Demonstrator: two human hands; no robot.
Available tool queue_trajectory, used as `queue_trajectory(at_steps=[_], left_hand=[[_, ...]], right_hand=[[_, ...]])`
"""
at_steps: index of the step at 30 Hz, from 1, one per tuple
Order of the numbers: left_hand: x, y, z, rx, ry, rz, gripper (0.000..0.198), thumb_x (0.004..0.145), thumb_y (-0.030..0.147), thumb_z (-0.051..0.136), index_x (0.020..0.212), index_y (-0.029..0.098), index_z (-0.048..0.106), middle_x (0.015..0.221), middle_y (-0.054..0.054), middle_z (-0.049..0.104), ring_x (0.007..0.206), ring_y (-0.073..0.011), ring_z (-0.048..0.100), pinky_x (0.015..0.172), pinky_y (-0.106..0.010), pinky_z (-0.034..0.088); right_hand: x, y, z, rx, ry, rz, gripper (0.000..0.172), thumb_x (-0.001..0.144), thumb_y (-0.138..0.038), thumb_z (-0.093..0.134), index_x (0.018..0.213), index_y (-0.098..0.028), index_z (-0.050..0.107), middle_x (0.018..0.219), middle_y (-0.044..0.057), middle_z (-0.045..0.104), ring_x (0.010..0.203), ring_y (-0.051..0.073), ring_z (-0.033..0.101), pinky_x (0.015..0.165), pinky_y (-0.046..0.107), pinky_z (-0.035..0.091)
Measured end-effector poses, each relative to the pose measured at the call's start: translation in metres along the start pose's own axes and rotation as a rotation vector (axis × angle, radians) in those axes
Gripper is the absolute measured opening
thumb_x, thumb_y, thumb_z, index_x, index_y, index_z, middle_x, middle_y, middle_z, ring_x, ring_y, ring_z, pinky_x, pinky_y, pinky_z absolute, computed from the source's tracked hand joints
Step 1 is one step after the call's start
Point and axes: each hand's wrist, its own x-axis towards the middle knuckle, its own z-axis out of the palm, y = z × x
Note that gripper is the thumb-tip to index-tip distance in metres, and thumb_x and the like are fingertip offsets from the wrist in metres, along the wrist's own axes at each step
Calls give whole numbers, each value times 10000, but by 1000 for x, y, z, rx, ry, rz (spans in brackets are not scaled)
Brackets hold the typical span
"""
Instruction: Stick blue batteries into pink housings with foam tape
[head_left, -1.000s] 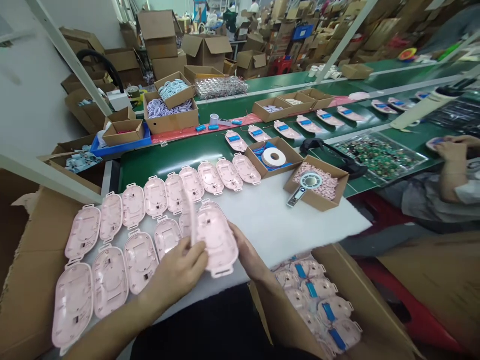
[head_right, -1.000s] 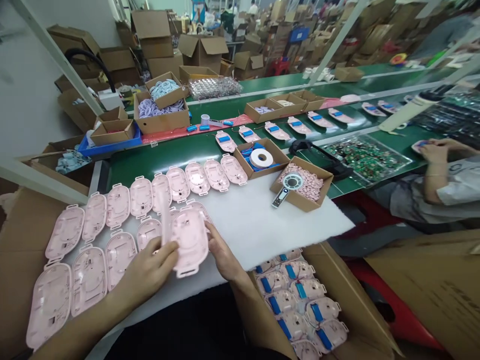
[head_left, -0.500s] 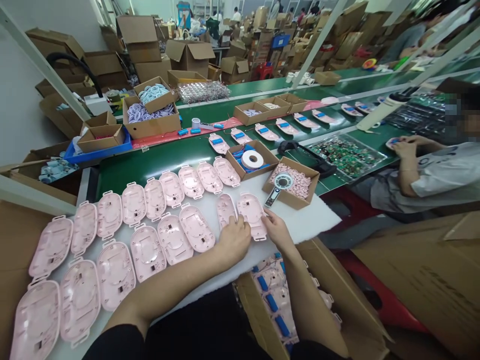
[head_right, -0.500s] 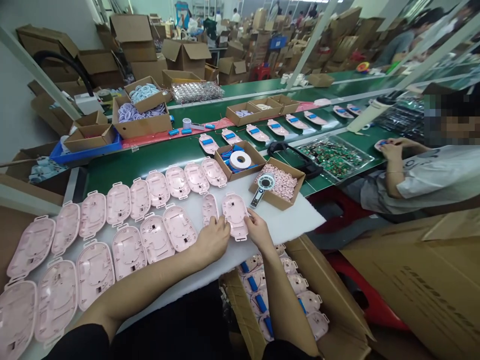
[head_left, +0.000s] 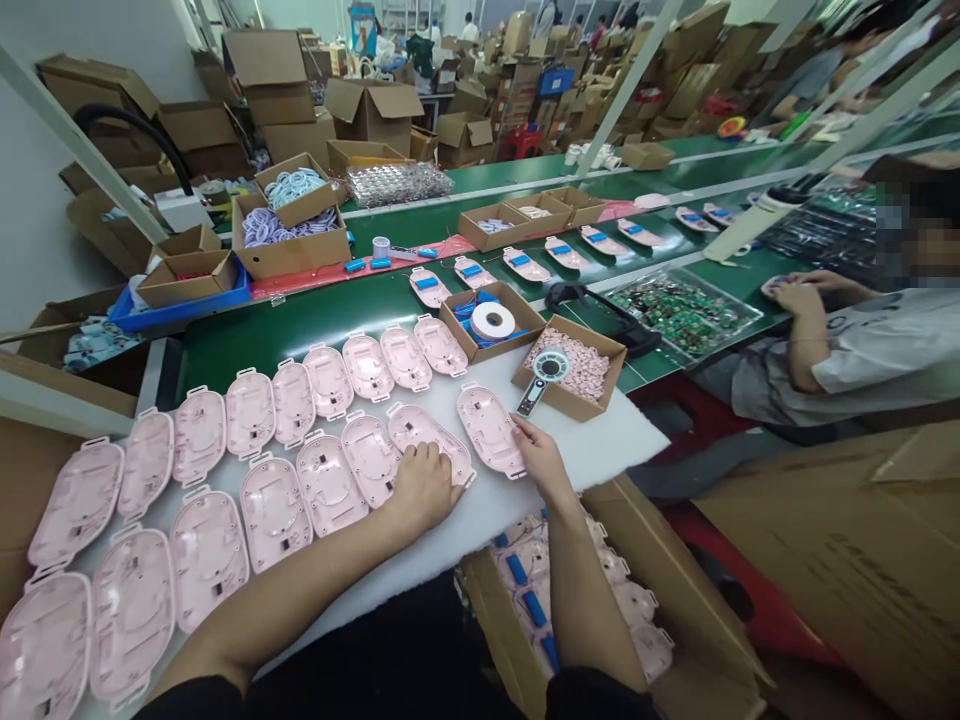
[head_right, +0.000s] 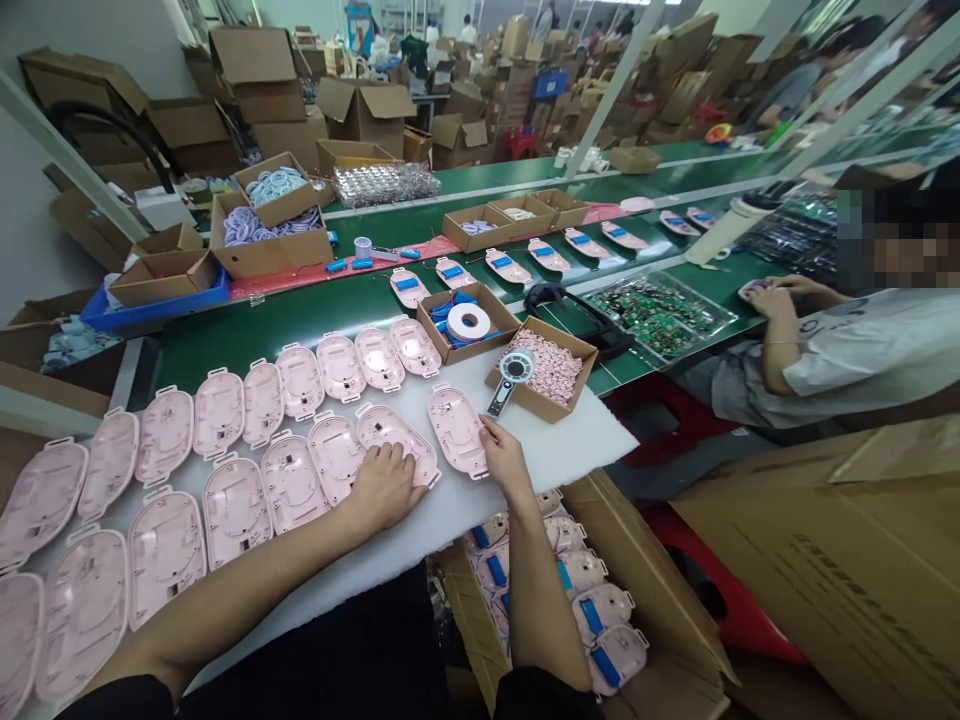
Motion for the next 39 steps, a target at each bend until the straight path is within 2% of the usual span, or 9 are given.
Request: queue_trajectory(at_steps=[10,15,20,22,25,29,31,35,39], left_hand=[[-17,-32,-5,-21,-5,152,453,951,509,609,1143,121,743,1202,-167,690,1148,-342,614,1180,-549,355],[-16,-27,7,-57,30,208,671,999,713,476,1172,122,742,1212,-150,690,1191,-319,611,1215,-504,348],[-8,-23,10,-82,31,325,500,1006,586,568,1169,149,749,1262,-122,707,1334,-297,558,1292,-474,245],[-1,-26,7,-82,14,365,326,964,441,657,1129,181,763,1283,-110,716,1440,-317,476,1313,-525,183],[12,-33,2,-78,-12,397,212,947,225,628,1115,220,758,1347,-72,708,1527,-314,374,1307,-593,156],[26,-35,-1,-81,-36,398,250,989,173,552,1120,252,750,1332,-34,722,1427,-267,490,1277,-564,232],[28,-31,-2,-79,-14,337,248,1019,295,556,1158,207,741,1289,-97,725,1311,-293,573,1221,-557,316],[25,-23,-1,-77,33,205,612,952,634,604,1208,90,719,1252,-226,689,1198,-387,605,1029,-540,456],[26,-21,1,-71,20,235,534,933,561,639,1167,91,736,1230,-219,695,1161,-383,613,988,-522,462]], right_hand=[[7,-31,17,-144,-64,-63,560,906,-434,507,1328,-152,745,1373,138,712,1287,319,661,1146,471,497],[-11,-30,-16,-322,-4,-2,555,903,-426,503,1344,-184,736,1240,135,770,1055,331,751,1011,482,568],[-62,-14,-52,-362,-141,291,636,919,-593,510,1313,-148,737,736,96,773,659,317,754,708,432,625],[-80,-7,-61,-438,-122,196,585,923,-612,528,1264,-194,756,738,82,772,664,313,752,699,421,620],[-88,4,-65,-638,20,-173,449,946,-460,509,1222,-214,763,1027,134,799,847,331,758,810,460,613],[-76,13,-54,-859,-37,-646,444,912,-194,477,1263,-179,748,1440,196,631,1248,382,621,1047,570,520],[-70,13,-45,-916,-79,-719,415,917,-151,509,1249,-197,754,1473,185,603,1284,371,582,1055,558,520],[-70,0,-37,-862,-74,-799,311,983,-157,524,1170,-219,765,1429,139,649,1283,321,581,1047,498,533],[-93,-19,-43,-784,24,-876,197,1025,-210,571,1092,-241,753,1282,96,743,1218,295,642,1024,463,519]])
